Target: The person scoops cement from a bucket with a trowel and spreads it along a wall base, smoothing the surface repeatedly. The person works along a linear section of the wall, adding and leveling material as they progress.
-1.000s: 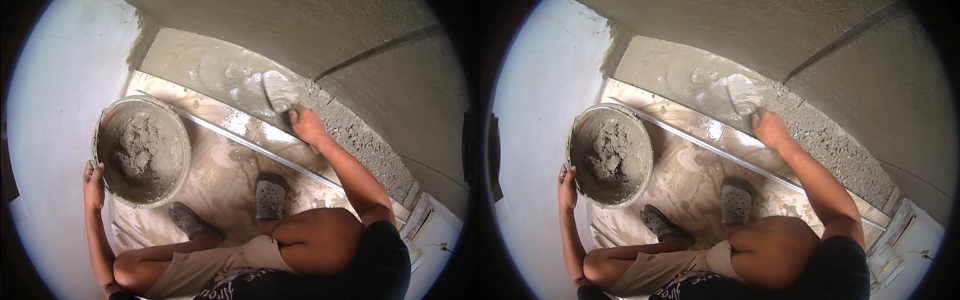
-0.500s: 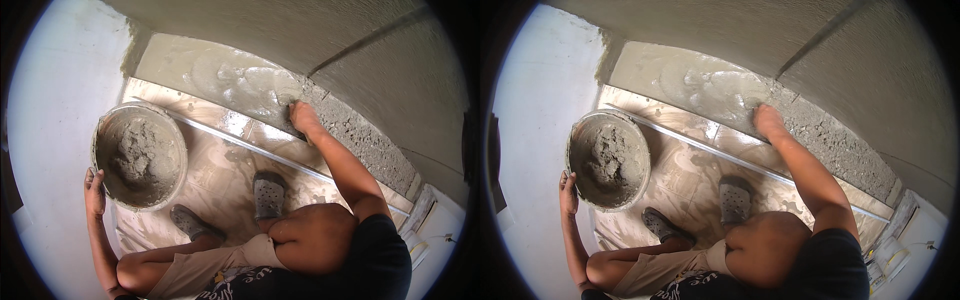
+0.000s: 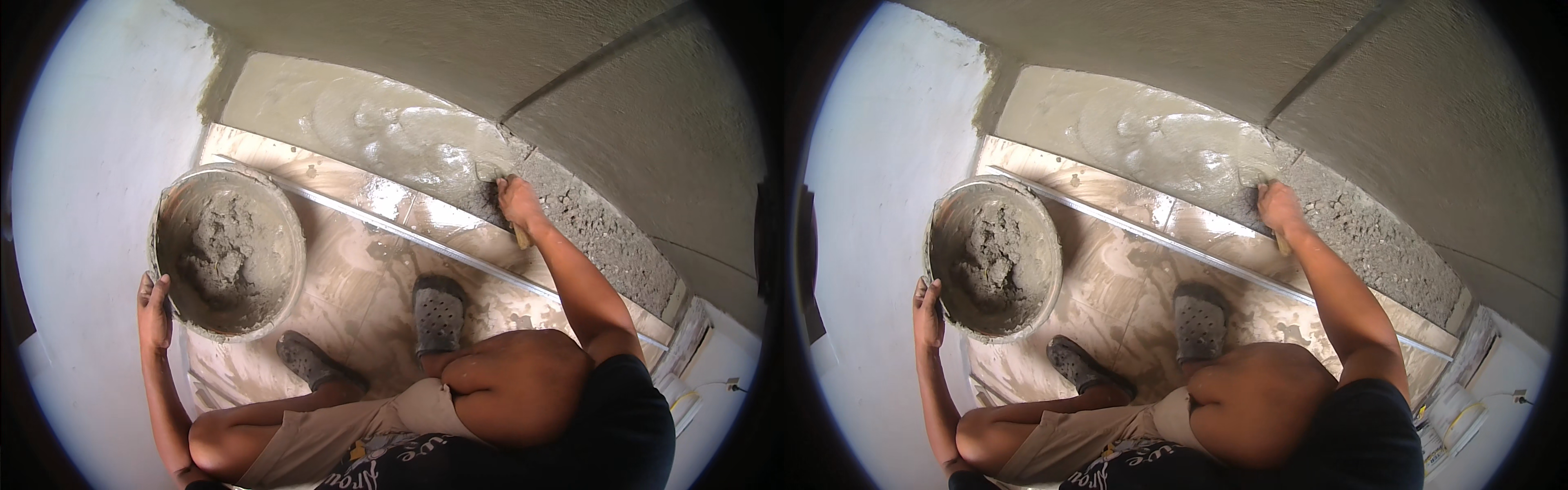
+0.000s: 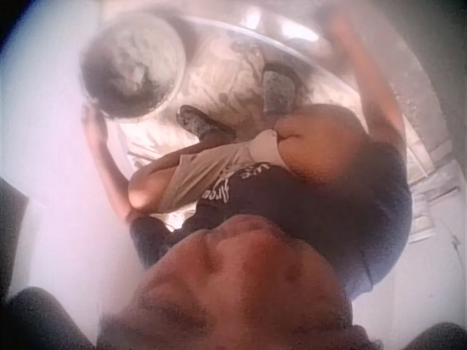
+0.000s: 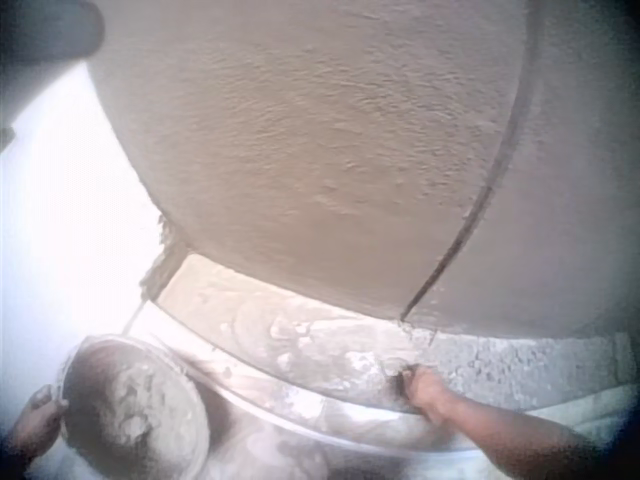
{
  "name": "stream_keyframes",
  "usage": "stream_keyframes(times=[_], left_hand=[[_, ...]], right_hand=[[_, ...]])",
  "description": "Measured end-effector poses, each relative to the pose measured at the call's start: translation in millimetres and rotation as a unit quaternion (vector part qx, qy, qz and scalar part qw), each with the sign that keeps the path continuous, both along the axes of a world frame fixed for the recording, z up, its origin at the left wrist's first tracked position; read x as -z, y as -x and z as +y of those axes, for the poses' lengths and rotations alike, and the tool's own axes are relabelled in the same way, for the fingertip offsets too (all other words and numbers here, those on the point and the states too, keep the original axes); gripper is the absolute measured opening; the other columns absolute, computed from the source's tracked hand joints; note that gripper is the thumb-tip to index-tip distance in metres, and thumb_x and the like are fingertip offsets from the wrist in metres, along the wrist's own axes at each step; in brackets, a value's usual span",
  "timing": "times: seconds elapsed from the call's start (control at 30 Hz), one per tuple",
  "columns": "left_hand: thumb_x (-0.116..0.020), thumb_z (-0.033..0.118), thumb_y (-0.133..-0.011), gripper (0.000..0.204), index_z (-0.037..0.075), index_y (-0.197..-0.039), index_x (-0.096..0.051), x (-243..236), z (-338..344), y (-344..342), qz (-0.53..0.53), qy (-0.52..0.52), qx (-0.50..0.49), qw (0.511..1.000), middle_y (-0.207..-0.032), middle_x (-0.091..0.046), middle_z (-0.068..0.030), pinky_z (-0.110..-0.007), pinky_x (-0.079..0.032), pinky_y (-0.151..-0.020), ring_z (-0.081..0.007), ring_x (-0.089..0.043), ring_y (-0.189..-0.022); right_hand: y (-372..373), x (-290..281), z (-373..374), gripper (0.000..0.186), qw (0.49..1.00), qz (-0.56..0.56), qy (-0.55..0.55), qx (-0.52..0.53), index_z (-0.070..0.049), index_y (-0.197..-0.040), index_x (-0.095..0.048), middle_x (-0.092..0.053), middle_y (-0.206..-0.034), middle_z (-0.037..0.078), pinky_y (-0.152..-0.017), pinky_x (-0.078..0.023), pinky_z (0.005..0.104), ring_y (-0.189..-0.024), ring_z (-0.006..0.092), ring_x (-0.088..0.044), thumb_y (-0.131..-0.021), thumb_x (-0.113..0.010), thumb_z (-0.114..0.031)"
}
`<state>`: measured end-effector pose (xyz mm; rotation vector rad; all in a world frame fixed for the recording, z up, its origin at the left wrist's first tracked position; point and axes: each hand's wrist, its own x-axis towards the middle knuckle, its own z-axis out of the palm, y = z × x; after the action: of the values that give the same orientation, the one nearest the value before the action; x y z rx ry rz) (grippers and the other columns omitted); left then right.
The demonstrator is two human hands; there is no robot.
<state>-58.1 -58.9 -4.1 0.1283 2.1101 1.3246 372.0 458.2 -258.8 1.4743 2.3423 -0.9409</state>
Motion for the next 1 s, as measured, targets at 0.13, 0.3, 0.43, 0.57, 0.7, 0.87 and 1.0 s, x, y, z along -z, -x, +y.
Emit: stream_keyframes(times=[0.13, 0.3, 0.43, 0.57, 0.7, 0.87, 1.0], left_hand=[[-0.061, 0.015, -0.106, 0.038, -0.001, -0.140, -0.055, 3.4, -9.3, 5.2, -0.008, -0.010, 0.012, 1.000, -0.137, -0.065, -0.0100, -0.035, -0.043, -0.112, -0.0184, -0.059, -0.126], [-0.062, 0.014, -0.105, 0.050, -0.005, -0.148, -0.047, 12.2, -17.1, 12.4, 0.004, -0.005, -0.031, 1.000, -0.142, -0.061, -0.0129, -0.036, -0.041, -0.115, -0.0204, -0.057, -0.131], [-0.063, 0.014, -0.105, 0.058, -0.008, -0.153, -0.039, 12.2, -21.6, 14.3, 0.007, 0.007, -0.052, 0.999, -0.147, -0.058, -0.0149, -0.037, -0.039, -0.117, -0.0220, -0.055, -0.134], [-0.063, 0.014, -0.105, 0.057, -0.008, -0.153, -0.040, 11.5, -16.8, 11.7, -0.010, -0.005, -0.029, 1.000, -0.147, -0.058, -0.0144, -0.037, -0.039, -0.118, -0.0221, -0.055, -0.134], [-0.064, 0.014, -0.105, 0.053, -0.005, -0.151, -0.045, 11.9, -29.6, 13.1, 0.009, 0.007, -0.063, 0.998, -0.146, -0.060, -0.0127, -0.037, -0.039, -0.117, -0.0219, -0.055, -0.134], [-0.063, 0.014, -0.105, 0.045, -0.002, -0.145, -0.051, 3.4, -13.6, 10.0, -0.008, 0.006, -0.013, 1.000, -0.143, -0.062, -0.0113, -0.036, -0.039, -0.117, -0.0211, -0.056, -0.133], [-0.061, 0.012, -0.105, 0.037, 0.000, -0.140, -0.055, 3.1, -9.4, 7.3, -0.008, 0.001, 0.006, 1.000, -0.141, -0.064, -0.0101, -0.037, -0.040, -0.116, -0.0205, -0.057, -0.131]], right_hand=[[-6.7, -39.0, 9.7, 0.039, 0.975, 0.013, 0.193, 0.107, 0.001, -0.104, -0.068, -0.072, -0.085, 0.020, -0.075, -0.059, 0.0448, -0.078, 0.0289, -0.072, -0.109, -0.053, -0.035], [-54.4, -40.3, 56.6, 0.035, 0.969, -0.036, 0.241, -0.029, -0.004, -0.099, -0.068, -0.063, -0.080, 0.006, -0.067, -0.057, 0.0391, -0.066, 0.0165, -0.060, -0.108, -0.057, -0.036], [-67.4, -31.3, 65.8, 0.038, 0.973, -0.086, 0.175, -0.120, -0.003, -0.109, -0.072, -0.073, -0.096, 0.016, -0.081, -0.057, 0.0462, -0.085, 0.0291, -0.070, -0.105, -0.061, -0.040], [-96.9, -12.6, 85.7, 0.040, 0.973, -0.099, 0.059, -0.198, -0.004, -0.117, -0.073, -0.075, -0.106, 0.023, -0.092, -0.052, 0.0501, -0.100, 0.0385, -0.070, -0.100, -0.065, -0.039], [-80.9, -44.7, 96.0, 0.037, 0.975, -0.153, 0.083, -0.139, -0.007, -0.118, -0.074, -0.073, -0.115, 0.025, -0.101, -0.052, 0.0493, -0.111, 0.0417, -0.068, -0.097, -0.064, -0.035], [-44.2, -41.9, 75.0, 0.036, 0.978, -0.027, 0.116, -0.173, -0.006, -0.114, -0.075, -0.073, -0.116, 0.025, -0.099, -0.051, 0.0492, -0.109, 0.0422, -0.068, -0.098, -0.063, -0.036], [-8.8, -26.8, 56.1, 0.039, 0.961, -0.082, 0.128, -0.231, -0.006, -0.122, -0.074, -0.071, -0.126, 0.022, -0.105, -0.051, 0.0466, -0.120, 0.0406, -0.066, -0.097, -0.065, -0.034]])
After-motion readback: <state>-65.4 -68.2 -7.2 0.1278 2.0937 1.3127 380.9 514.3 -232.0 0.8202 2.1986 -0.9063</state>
